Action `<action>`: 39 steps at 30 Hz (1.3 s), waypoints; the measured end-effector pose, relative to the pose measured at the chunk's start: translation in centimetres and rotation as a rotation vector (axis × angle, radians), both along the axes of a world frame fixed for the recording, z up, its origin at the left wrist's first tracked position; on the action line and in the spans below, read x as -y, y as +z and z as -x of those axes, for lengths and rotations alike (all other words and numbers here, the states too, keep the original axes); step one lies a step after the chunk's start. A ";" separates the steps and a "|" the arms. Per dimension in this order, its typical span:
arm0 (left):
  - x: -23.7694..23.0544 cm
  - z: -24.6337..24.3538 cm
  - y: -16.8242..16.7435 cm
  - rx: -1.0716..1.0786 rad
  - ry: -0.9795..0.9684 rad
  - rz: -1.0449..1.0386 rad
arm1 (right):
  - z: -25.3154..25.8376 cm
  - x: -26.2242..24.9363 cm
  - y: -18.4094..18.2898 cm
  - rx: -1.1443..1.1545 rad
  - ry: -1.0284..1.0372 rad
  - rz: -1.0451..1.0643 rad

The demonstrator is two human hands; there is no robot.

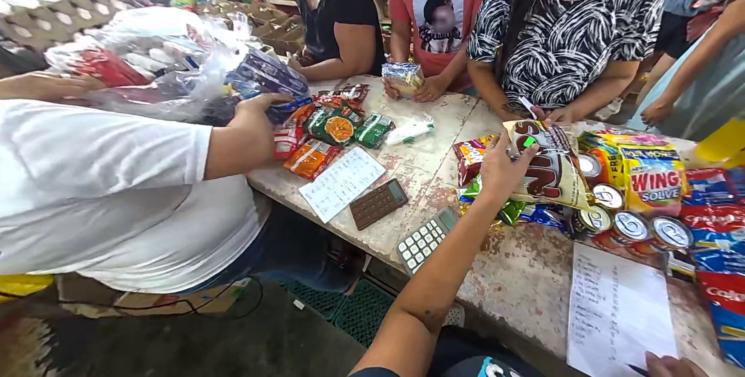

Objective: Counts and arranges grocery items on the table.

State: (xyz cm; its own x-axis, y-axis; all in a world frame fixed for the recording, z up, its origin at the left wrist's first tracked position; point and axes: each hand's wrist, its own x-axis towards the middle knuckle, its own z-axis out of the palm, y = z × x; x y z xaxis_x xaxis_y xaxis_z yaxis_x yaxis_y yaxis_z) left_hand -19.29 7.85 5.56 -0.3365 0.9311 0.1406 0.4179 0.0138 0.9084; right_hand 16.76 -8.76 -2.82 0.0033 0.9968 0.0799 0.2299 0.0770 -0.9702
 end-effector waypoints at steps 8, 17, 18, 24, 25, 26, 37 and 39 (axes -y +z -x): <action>2.2 1.7 -0.3 -0.019 0.040 -0.105 | -5.8 0.7 -15.1 0.026 -0.093 -0.147; 10.6 -2.3 -5.0 -0.174 -0.167 -0.662 | -2.3 0.6 -10.2 -0.223 -0.212 -0.166; 12.0 -3.8 -5.7 -0.173 -0.270 -0.598 | -2.2 0.6 -9.4 -0.284 -0.219 -0.131; 17.3 -9.4 -12.9 -0.209 -0.829 -0.345 | -2.3 0.8 -7.2 -0.272 -0.258 -0.239; 17.4 -9.7 -13.6 -0.258 -0.858 -0.341 | -2.5 0.4 -7.5 -0.219 -0.231 -0.295; 17.5 -9.8 -14.0 -0.318 -0.883 -0.338 | -2.6 0.3 -8.0 -0.148 -0.220 -0.335; 17.2 -9.9 -15.8 -0.412 -0.903 -0.448 | 1.8 3.6 -8.2 -0.026 -0.493 -0.289; 17.3 -9.7 -16.1 -0.412 -0.909 -0.459 | 2.6 4.6 -7.8 -0.025 -0.534 -0.357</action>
